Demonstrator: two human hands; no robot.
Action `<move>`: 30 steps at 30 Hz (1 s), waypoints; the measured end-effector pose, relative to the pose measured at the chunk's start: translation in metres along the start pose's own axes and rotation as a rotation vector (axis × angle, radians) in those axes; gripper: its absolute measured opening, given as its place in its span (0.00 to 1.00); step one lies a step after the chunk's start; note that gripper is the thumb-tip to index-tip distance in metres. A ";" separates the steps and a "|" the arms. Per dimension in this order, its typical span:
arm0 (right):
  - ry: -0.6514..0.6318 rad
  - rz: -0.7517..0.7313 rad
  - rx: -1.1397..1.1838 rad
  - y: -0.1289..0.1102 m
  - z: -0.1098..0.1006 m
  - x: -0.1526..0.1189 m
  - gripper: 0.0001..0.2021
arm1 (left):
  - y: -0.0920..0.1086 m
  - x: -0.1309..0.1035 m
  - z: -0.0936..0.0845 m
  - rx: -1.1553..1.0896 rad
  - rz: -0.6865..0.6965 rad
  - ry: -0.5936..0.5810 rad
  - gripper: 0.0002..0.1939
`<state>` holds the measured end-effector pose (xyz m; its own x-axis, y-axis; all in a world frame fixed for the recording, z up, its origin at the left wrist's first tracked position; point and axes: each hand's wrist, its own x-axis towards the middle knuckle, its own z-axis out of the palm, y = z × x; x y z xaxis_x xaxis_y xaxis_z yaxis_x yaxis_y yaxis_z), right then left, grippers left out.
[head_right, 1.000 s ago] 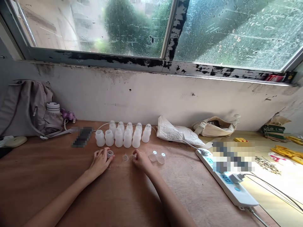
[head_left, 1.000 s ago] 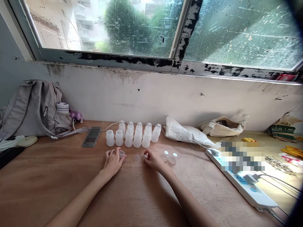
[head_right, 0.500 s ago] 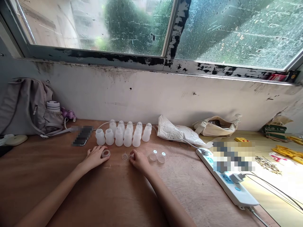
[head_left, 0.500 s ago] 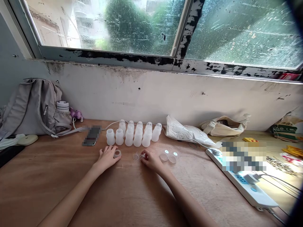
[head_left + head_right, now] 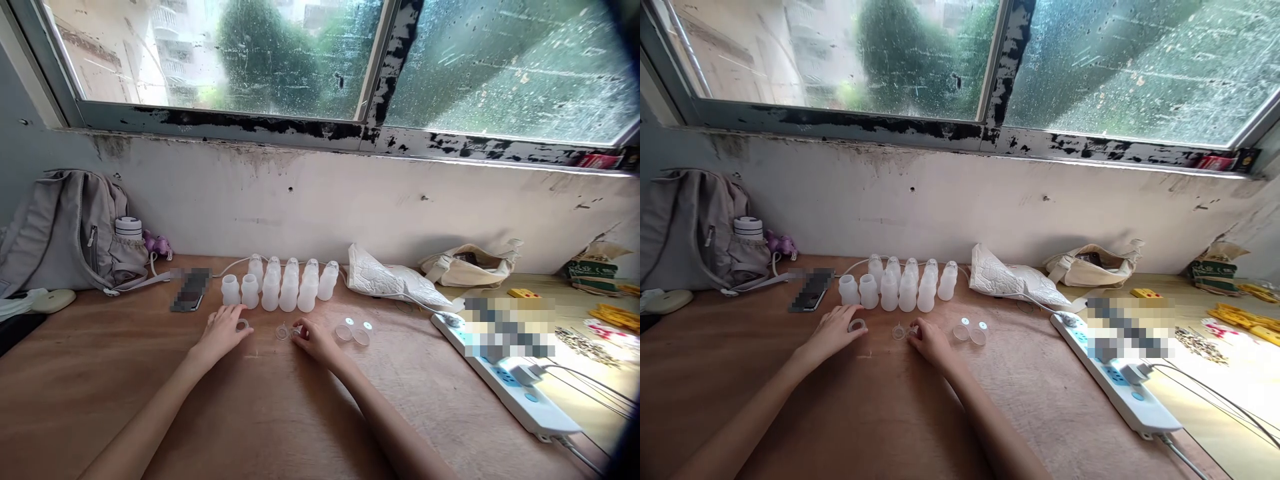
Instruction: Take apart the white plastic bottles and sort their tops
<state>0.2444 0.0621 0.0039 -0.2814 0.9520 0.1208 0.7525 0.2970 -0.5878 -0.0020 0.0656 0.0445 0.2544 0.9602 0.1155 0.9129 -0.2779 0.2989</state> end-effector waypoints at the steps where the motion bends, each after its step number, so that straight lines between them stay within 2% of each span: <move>1: 0.001 -0.001 0.004 0.000 -0.001 0.000 0.11 | 0.005 0.001 0.000 -0.024 0.034 0.061 0.17; 3: 0.006 0.000 0.010 -0.001 -0.003 0.000 0.12 | 0.015 0.004 -0.001 -0.064 0.106 0.199 0.14; 6: 0.018 0.009 0.014 -0.002 -0.007 0.000 0.13 | 0.033 0.015 -0.005 -0.044 0.180 0.368 0.16; 10: 0.039 0.007 0.003 -0.005 -0.013 0.000 0.14 | 0.052 0.039 -0.013 0.093 0.175 0.483 0.22; 15: 0.074 -0.013 0.005 -0.010 -0.022 -0.001 0.13 | 0.061 0.057 -0.018 0.105 0.106 0.460 0.17; 19: 0.116 -0.036 0.063 -0.016 -0.032 -0.002 0.11 | 0.064 0.051 -0.016 -0.018 0.093 0.392 0.13; 22: 0.178 -0.045 0.123 -0.025 -0.041 -0.003 0.10 | 0.067 0.043 -0.019 -0.049 0.072 0.417 0.12; 26: 0.250 -0.033 0.283 -0.041 -0.054 -0.007 0.12 | 0.071 0.030 -0.036 -0.110 0.162 0.498 0.16; 30: 0.254 -0.037 0.510 -0.058 -0.062 -0.014 0.14 | 0.080 0.015 -0.055 -0.180 0.292 0.391 0.24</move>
<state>0.2413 0.0362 0.0861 -0.1028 0.9483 0.3004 0.3440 0.3172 -0.8838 0.0573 0.0564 0.1218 0.3208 0.7685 0.5537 0.7435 -0.5664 0.3554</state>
